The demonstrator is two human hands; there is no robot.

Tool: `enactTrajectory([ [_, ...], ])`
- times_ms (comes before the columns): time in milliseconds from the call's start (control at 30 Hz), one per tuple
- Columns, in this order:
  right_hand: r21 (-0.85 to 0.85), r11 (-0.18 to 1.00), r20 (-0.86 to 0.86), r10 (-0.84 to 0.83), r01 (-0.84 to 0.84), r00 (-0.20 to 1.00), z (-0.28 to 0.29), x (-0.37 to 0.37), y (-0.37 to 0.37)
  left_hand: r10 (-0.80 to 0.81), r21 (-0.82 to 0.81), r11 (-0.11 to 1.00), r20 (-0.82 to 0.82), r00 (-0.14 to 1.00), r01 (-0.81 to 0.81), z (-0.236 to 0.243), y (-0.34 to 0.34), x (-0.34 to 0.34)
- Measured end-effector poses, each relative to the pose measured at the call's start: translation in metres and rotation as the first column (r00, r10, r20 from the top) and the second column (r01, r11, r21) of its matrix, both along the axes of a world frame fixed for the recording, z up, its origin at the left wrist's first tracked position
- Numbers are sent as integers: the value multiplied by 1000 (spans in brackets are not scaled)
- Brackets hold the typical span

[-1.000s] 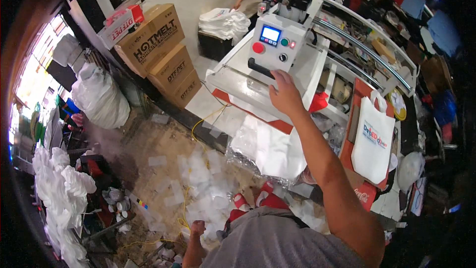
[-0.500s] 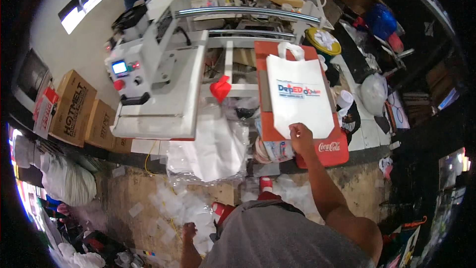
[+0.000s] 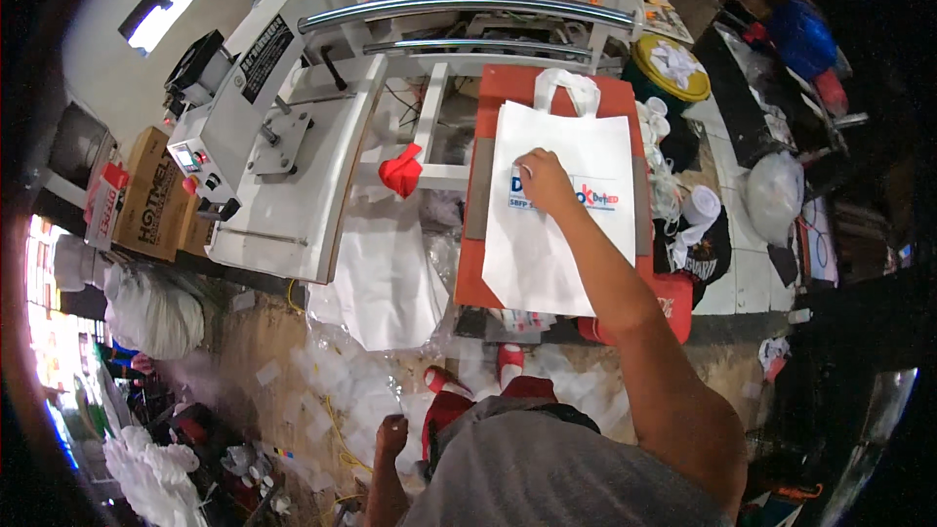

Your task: The person performs screen printing on tote bags using a heat press machine. The person places a white tote bag on the press, aligns a printed design sheet on top, and pulls down the press handle. After the press cycle, the person lifts the handle, removes the design sheet, and places the finished bag onto a nearby stack.

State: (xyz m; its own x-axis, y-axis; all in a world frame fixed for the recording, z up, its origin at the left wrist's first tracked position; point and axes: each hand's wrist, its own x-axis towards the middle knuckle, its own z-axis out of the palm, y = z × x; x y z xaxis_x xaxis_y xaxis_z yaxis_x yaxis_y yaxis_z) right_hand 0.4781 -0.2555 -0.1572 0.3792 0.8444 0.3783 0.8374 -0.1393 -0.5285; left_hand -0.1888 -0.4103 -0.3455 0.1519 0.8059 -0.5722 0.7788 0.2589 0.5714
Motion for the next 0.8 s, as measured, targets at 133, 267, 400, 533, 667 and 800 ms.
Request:
enactTrajectory([
  [133, -150, 981, 14, 122, -119, 992, -7, 16, 30, -585, -150, 809, -292, 756, 568, -25, -32, -52],
  [267, -300, 930, 57, 239, -211, 969, -4, 30, 38, -104, -396, 918, -211, 972, 13, -38, -65, -70],
  [400, -390, 894, 36, 255, -222, 966, 4, 39, 46, -170, -277, 953, -153, 974, 123, -35, -68, -63],
  [533, -302, 928, 45, 240, -216, 970, 1, 41, 34, -302, -12, 953, -112, 947, 303, -25, -57, -45],
  [667, -275, 947, 88, 200, -169, 976, 35, 40, -51, -179, 73, 981, 2, 984, 178, -12, -36, -19],
  [800, -259, 961, 55, 110, -92, 992, 38, 59, -204, -499, 132, 842, -175, 849, 523, -37, -12, -24],
])
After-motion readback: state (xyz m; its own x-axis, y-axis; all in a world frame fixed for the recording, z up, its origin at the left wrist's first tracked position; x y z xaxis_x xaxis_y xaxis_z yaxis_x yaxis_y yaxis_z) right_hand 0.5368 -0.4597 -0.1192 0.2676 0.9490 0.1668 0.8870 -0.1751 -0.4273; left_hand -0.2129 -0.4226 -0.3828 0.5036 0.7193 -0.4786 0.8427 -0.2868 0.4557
